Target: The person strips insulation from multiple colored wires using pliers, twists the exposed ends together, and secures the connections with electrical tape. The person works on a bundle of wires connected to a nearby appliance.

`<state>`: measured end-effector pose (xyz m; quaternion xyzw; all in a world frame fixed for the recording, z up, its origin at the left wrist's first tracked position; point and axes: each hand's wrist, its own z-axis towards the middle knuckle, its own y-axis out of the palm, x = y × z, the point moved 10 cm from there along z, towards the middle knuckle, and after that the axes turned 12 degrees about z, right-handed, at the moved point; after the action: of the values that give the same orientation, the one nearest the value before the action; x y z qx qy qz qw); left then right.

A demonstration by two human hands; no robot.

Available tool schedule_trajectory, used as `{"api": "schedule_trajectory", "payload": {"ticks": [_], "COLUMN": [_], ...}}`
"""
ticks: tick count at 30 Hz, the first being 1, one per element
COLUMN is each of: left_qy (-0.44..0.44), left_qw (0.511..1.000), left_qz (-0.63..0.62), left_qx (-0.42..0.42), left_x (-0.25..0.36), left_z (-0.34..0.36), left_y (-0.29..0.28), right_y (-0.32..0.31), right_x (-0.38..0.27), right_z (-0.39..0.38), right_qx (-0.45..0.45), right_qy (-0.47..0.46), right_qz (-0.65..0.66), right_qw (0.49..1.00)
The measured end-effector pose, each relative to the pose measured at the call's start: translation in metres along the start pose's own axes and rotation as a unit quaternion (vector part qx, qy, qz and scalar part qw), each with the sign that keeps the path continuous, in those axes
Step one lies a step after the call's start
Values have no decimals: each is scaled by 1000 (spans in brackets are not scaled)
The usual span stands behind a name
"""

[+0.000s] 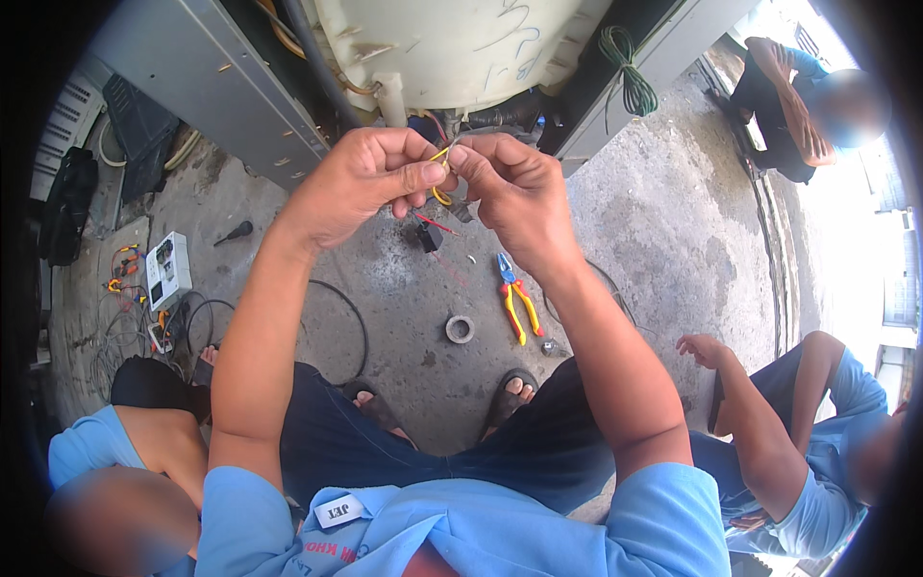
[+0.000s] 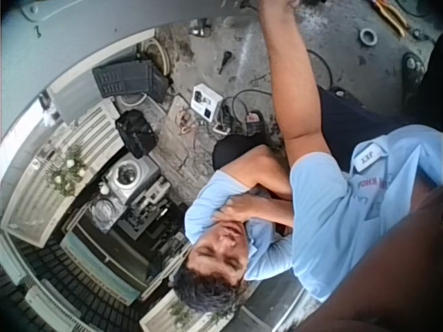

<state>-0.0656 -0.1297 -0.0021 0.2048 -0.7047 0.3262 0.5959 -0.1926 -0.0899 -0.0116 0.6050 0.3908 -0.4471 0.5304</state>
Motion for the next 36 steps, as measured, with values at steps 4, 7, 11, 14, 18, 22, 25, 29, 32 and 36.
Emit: {"api": "schedule_trajectory", "payload": {"ticks": [4, 7, 11, 14, 18, 22, 25, 29, 32, 36], "left_qy": [-7, 7, 16, 53, 42, 18, -12, -20, -27, 5], "left_qw": [991, 983, 985, 983, 973, 979, 979, 969, 953, 970], "left_qz": [66, 123, 97, -3, -6, 28, 32, 44, -41, -11], "left_qx": [115, 139, 144, 177, 226, 201, 200, 243, 299, 243], "left_x": [-4, 6, 5, 1, 1, 2, -1, -4, -19, -10], "left_z": [1, -4, -5, -3, -5, -4, -4, -8, -9, -3], "left_y": [-8, -5, -2, 2, -4, -1, -5, -8, -18, -20], "right_y": [-3, -1, -4, -5, -2, -1, 1, -1, -10, 4], "right_x": [-3, -2, -7, -7, -6, -13, -13, -7, 1, -41], "right_z": [-2, 1, 0, -1, -2, -3, -3, 1, 1, -12], "right_qx": [39, -4, 12, 39, 49, 24, 18, -44, 8, -52], "right_qy": [-5, 16, -8, -36, -66, -99, -94, -61, 14, -243], "right_qz": [3, -55, -86, -56, 5, -10, -16, -124, -38, -119], "right_qw": [999, 998, 996, 997, 997, 995, 995, 989, 999, 961]}}
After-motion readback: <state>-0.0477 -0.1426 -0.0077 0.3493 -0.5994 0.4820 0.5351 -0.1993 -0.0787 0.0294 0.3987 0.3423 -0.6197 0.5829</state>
